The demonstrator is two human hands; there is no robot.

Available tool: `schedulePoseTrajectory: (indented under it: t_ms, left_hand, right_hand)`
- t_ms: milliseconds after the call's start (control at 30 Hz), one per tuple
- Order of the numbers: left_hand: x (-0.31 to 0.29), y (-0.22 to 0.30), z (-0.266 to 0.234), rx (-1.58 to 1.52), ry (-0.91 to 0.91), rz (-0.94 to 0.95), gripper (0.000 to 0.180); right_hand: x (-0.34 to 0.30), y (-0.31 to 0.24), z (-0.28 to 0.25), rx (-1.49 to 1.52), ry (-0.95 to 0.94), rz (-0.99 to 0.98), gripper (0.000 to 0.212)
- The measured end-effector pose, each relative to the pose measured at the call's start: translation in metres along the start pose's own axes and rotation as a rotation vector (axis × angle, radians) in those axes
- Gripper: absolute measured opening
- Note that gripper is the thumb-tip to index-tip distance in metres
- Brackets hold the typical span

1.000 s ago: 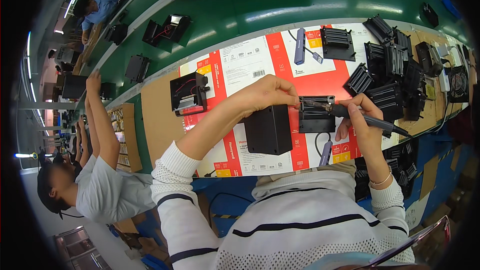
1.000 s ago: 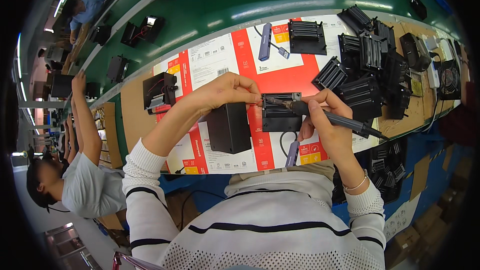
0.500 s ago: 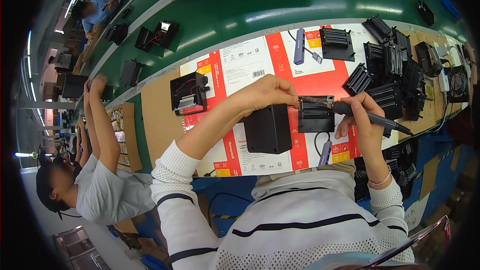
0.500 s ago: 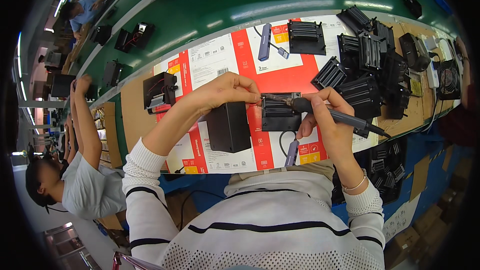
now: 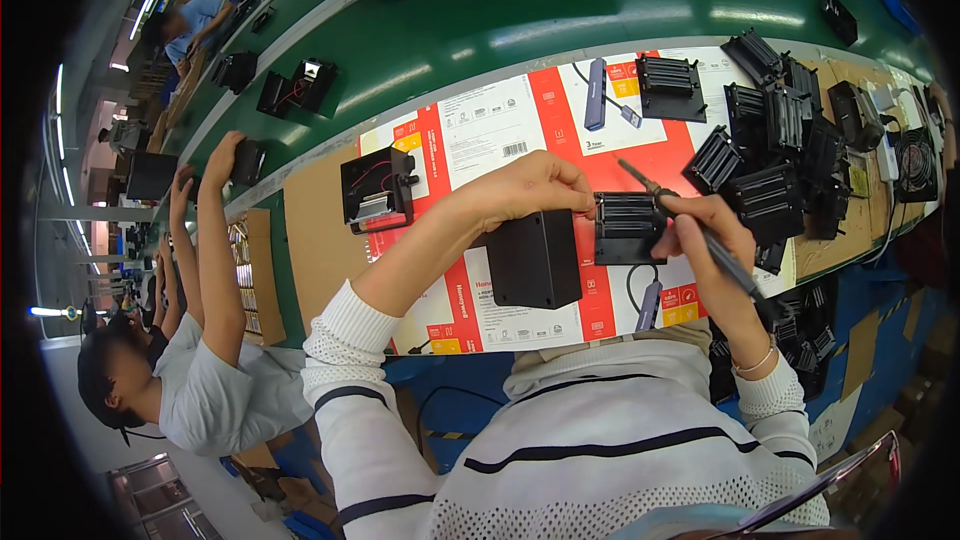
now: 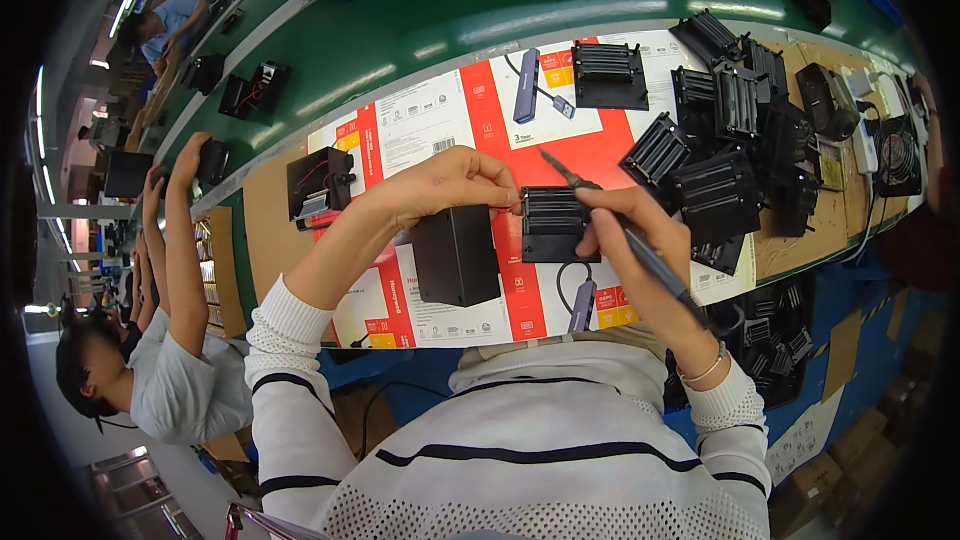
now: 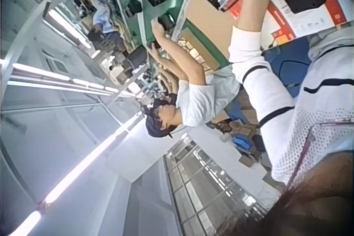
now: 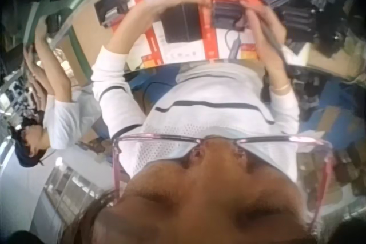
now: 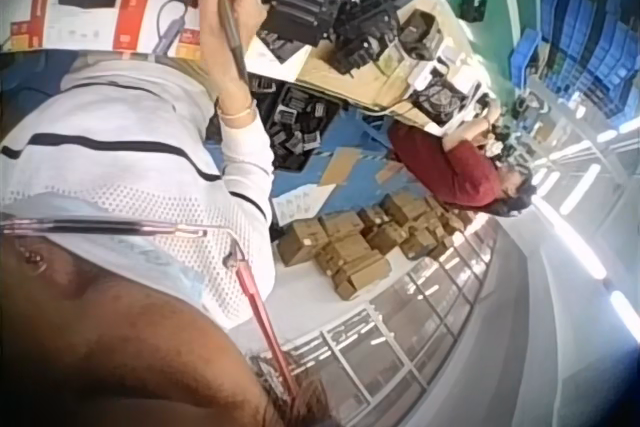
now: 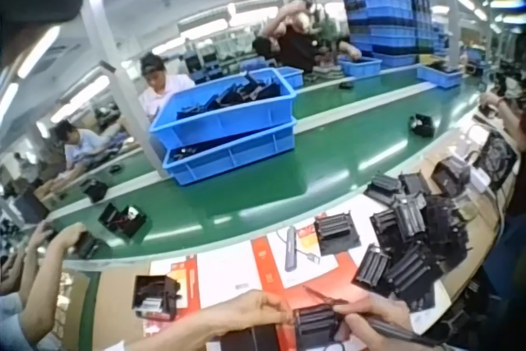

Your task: Assemble plastic housings for electronic components on a manufacturing assembly line.

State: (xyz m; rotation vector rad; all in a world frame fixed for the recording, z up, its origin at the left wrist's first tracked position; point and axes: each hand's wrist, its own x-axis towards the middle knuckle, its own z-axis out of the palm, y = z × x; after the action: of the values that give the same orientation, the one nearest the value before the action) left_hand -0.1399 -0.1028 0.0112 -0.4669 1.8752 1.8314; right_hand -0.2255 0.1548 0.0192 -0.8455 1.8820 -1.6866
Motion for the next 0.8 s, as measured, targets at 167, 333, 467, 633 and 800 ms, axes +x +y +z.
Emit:
schedulePoseTrajectory:
  t_ms: [167, 333, 467, 633, 800]
  left_hand:
    - [-0.002, 0.013, -0.004, 0.06, -0.053, -0.053, 0.025]
    - [-0.003, 0.012, -0.006, 0.073, -0.112, 0.014, 0.027]
    - [-0.011, 0.006, -0.007, 0.041, -0.098, 0.049, 0.03]
    - [-0.014, 0.001, -0.005, 0.168, -0.093, 0.16, 0.03]
    - [-0.017, 0.012, 0.0, 0.308, -0.282, 0.167, 0.033]
  right_hand:
    - [0.007, 0.014, 0.008, -0.571, -0.04, -0.438, 0.042]
    - [0.012, 0.011, 0.014, -0.636, -0.11, -0.456, 0.047]
    - [0.013, 0.014, 0.012, -0.605, -0.119, -0.421, 0.049]
    - [0.016, 0.017, 0.013, -0.662, -0.045, -0.485, 0.043]
    - [0.026, 0.024, 0.008, -0.68, 0.017, -0.58, 0.037]
